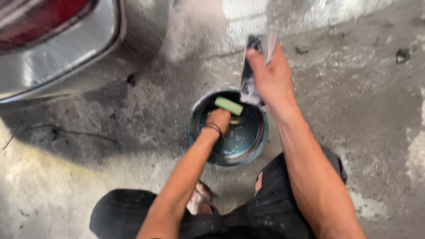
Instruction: The person sands the rear bumper of a grey car using a sanding block and water from a bucket. They repeatedly rub the sanding block over the bumper surface, occasionally dipping it in water, and wipe the area with a cloth.
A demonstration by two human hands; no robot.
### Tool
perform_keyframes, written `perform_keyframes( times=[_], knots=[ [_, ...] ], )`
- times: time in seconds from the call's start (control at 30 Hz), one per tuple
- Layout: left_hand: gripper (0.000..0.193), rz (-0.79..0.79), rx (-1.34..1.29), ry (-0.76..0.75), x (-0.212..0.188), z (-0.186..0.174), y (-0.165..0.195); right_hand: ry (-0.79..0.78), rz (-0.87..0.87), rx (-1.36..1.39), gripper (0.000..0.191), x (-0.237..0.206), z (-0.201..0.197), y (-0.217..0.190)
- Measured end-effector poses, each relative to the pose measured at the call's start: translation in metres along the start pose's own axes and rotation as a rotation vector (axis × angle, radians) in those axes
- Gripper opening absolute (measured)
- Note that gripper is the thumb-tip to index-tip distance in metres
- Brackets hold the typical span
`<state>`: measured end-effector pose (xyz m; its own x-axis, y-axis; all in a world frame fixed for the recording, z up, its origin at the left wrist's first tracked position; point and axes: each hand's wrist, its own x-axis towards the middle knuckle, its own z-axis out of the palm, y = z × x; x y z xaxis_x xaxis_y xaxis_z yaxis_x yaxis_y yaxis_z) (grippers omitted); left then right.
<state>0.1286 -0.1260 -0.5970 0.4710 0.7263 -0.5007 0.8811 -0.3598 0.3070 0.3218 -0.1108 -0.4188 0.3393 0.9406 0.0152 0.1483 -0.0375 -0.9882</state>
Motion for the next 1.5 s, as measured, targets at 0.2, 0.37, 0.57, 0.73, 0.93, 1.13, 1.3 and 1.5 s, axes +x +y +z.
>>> perform_keyframes(
  times=[0.2,0.37,0.57,0.73,0.93,1.13,1.3,1.5],
  knots=[
    [0.046,0.253,-0.705,-0.246,-0.051,-0.068,-0.036,-0.045,0.07,0.153,0.028,0.006,-0.002,0.004],
    [0.047,0.039,-1.333,-0.331,-0.085,-0.069,-0.059,-0.065,0.172,0.132,0.028,0.001,0.003,-0.003],
    [0.053,-0.227,-1.49,-0.3,-0.086,-0.066,-0.051,-0.077,0.009,-0.06,0.03,-0.002,0.011,0.002],
    [0.075,-0.142,-1.475,-0.16,-0.076,-0.059,-0.04,-0.068,-0.037,-0.2,0.032,-0.004,0.019,0.008],
    [0.101,0.156,-0.601,0.154,-0.073,-0.036,-0.031,-0.098,-0.131,-0.154,0.032,-0.004,0.026,0.005],
    [0.054,-0.069,0.166,0.012,-0.088,-0.031,-0.011,-0.049,-0.048,-0.203,0.033,-0.001,0.02,0.005],
    [0.053,0.061,0.365,0.774,-0.12,-0.042,0.007,-0.032,-0.037,-0.23,0.033,0.0,0.011,0.01],
    [0.04,0.219,-0.295,0.211,-0.107,-0.015,0.049,-0.038,-0.111,-0.238,0.036,0.002,0.015,0.008]
  ],
)
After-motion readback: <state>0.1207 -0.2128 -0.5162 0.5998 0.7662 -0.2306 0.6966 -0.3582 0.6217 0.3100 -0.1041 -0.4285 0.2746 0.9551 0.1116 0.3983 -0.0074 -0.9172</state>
